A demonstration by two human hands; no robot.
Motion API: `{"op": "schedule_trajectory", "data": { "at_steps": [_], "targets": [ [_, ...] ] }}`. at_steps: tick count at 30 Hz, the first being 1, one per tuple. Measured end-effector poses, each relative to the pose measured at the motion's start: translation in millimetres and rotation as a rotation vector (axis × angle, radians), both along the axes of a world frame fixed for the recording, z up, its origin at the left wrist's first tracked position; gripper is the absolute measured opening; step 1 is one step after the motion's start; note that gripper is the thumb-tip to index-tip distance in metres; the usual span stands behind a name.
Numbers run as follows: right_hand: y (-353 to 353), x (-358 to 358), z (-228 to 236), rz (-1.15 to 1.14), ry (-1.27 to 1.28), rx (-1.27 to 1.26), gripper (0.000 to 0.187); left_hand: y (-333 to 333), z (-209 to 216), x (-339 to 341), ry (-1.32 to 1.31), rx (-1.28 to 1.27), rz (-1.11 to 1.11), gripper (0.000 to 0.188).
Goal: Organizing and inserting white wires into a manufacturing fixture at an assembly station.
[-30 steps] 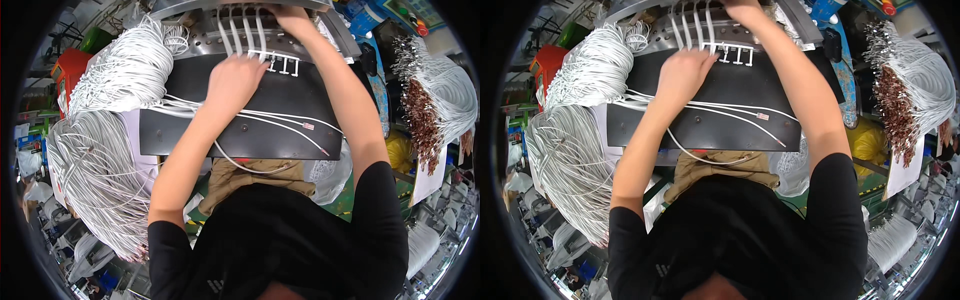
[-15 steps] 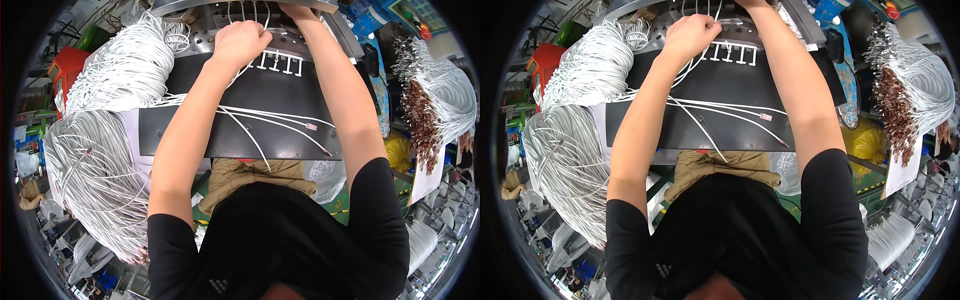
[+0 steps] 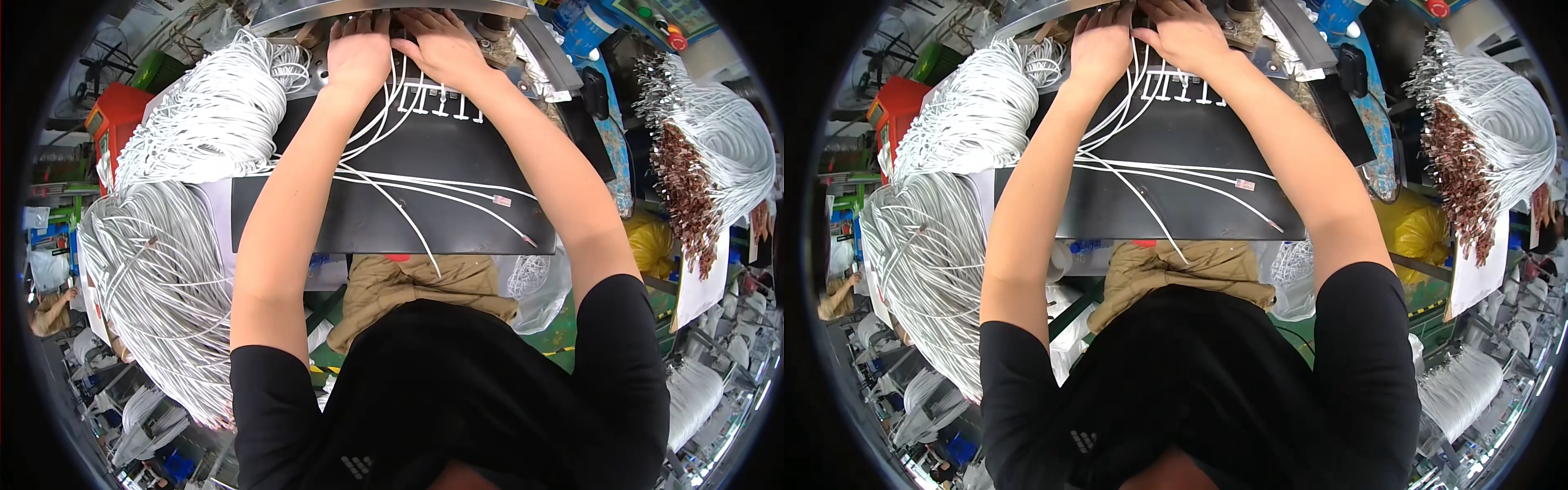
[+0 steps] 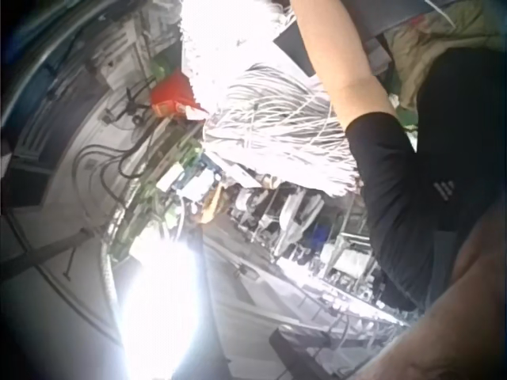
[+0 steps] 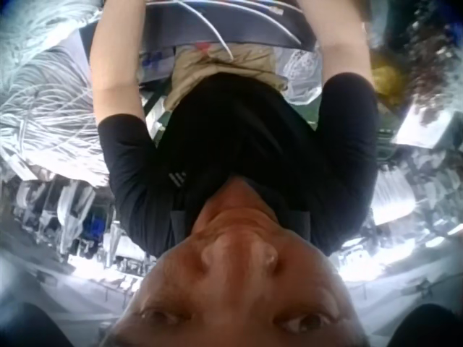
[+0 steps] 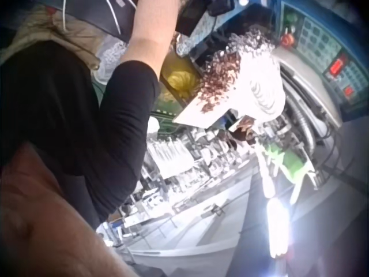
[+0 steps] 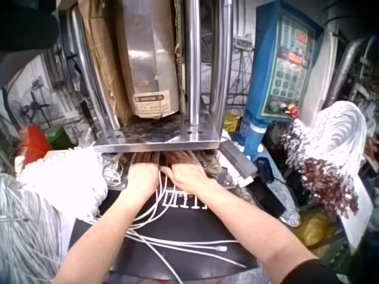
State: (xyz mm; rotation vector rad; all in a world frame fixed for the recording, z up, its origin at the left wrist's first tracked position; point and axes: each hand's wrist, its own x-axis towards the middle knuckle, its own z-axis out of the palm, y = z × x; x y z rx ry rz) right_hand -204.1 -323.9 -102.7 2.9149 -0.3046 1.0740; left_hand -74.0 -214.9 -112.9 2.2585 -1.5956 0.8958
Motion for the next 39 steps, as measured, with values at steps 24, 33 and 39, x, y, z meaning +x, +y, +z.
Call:
{"op": "schedule_trajectory", "data": {
  "at_steps": [24, 33, 39],
  "targets": [
    [25, -197, 19, -0.199, -0.318, 0.565, 0.029, 187, 42, -90, 1.885, -0.090, -0.472, 0.039],
    [211, -345, -87, -0.356, 0.155, 1.268, 0.010, 330, -79, -141, 2.195, -1.057, 0.283, 0.033],
    [209, -295, -98, -0.330, -0.037, 1.781, 0.015, 339, -110, -118, 1.897, -0.806, 0.391, 0.020]
  ]
}}
